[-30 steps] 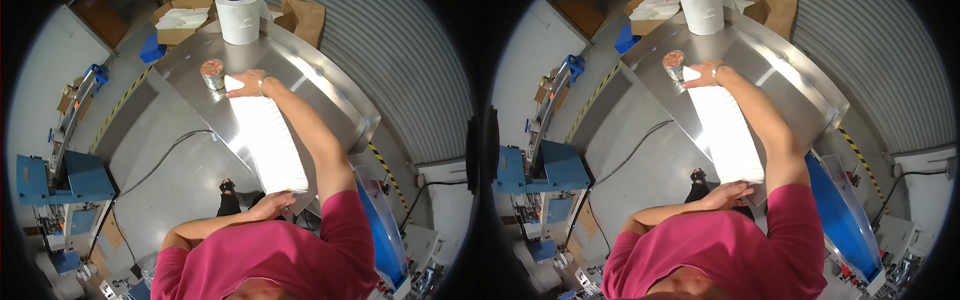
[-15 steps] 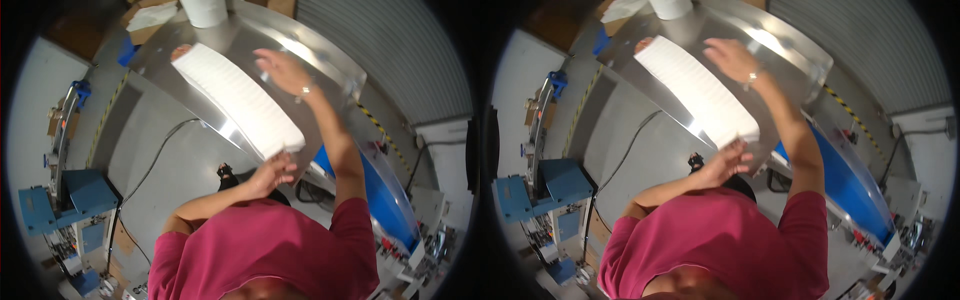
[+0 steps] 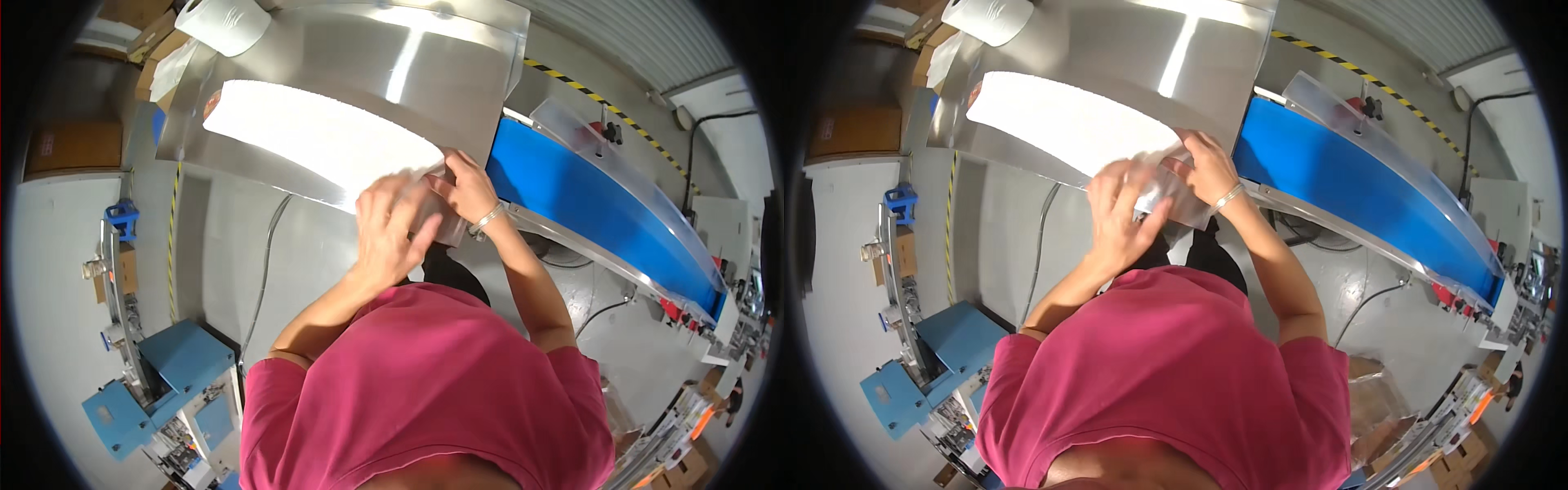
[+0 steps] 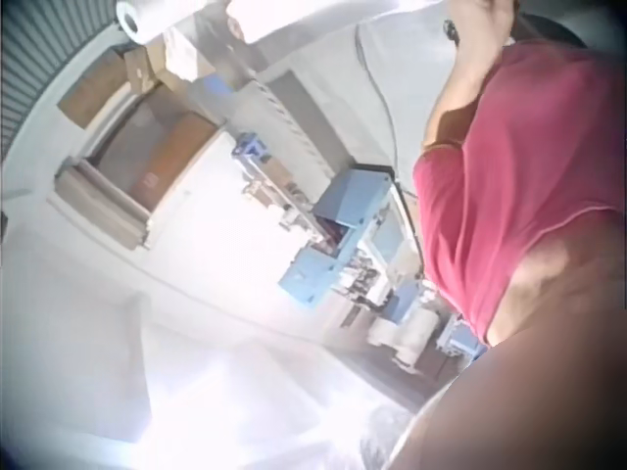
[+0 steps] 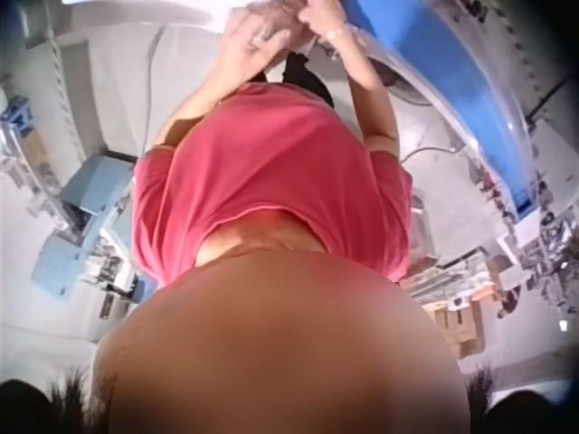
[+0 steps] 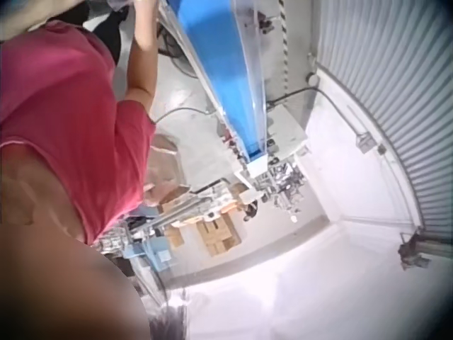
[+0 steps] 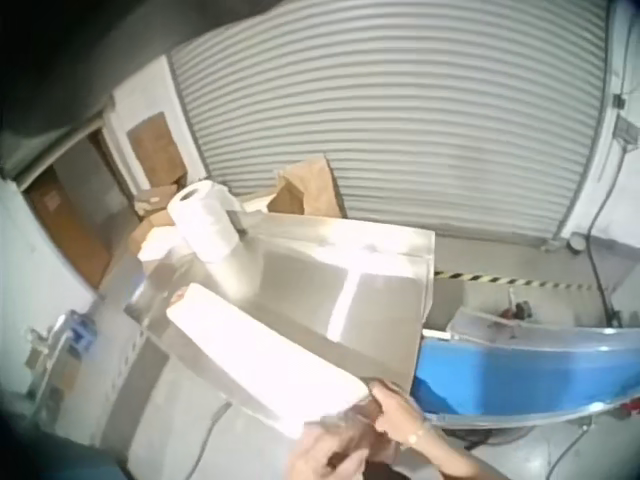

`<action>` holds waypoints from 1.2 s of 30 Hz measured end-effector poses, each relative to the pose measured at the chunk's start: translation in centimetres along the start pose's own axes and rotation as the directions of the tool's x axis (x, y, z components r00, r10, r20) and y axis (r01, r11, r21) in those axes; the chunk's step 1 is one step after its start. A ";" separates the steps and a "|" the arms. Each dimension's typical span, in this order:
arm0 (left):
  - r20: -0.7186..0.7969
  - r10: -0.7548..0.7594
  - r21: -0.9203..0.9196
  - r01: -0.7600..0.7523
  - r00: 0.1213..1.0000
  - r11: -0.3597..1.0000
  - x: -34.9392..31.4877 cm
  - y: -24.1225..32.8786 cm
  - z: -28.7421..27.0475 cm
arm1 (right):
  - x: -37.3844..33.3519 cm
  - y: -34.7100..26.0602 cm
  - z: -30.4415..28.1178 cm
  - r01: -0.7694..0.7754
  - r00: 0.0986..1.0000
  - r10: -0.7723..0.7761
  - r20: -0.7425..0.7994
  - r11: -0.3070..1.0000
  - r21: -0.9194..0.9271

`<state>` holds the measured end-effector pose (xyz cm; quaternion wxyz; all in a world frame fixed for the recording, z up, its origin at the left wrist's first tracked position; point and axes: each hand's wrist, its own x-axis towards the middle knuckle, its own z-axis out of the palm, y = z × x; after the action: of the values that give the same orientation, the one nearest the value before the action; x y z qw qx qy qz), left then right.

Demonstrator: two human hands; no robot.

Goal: Operating machinery and preparing spindles for paper rolls in a factory setting.

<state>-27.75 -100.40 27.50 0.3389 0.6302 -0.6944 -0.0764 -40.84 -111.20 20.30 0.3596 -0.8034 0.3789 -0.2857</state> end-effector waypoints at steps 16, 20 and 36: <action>-0.064 0.095 0.219 -0.079 0.993 0.973 0.7 -4.9 1.2 | 0.7 -1.1 -2.1 -0.122 0.992 0.123 0.003 0.987 0.102; -0.062 0.112 0.209 -0.097 0.992 0.973 0.7 -5.0 1.1 | 1.0 -1.2 -2.2 -0.148 0.989 0.138 0.059 0.966 0.214; -0.111 -0.053 0.109 0.065 0.992 0.992 3.1 -5.2 0.3 | -4.7 10.8 -6.3 -0.244 0.820 0.297 -0.489 0.955 0.170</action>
<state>-23.52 -104.37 25.67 0.3377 0.6718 -0.6591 -0.0130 -52.38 -114.50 14.50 0.3233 -0.6182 0.5558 -0.4522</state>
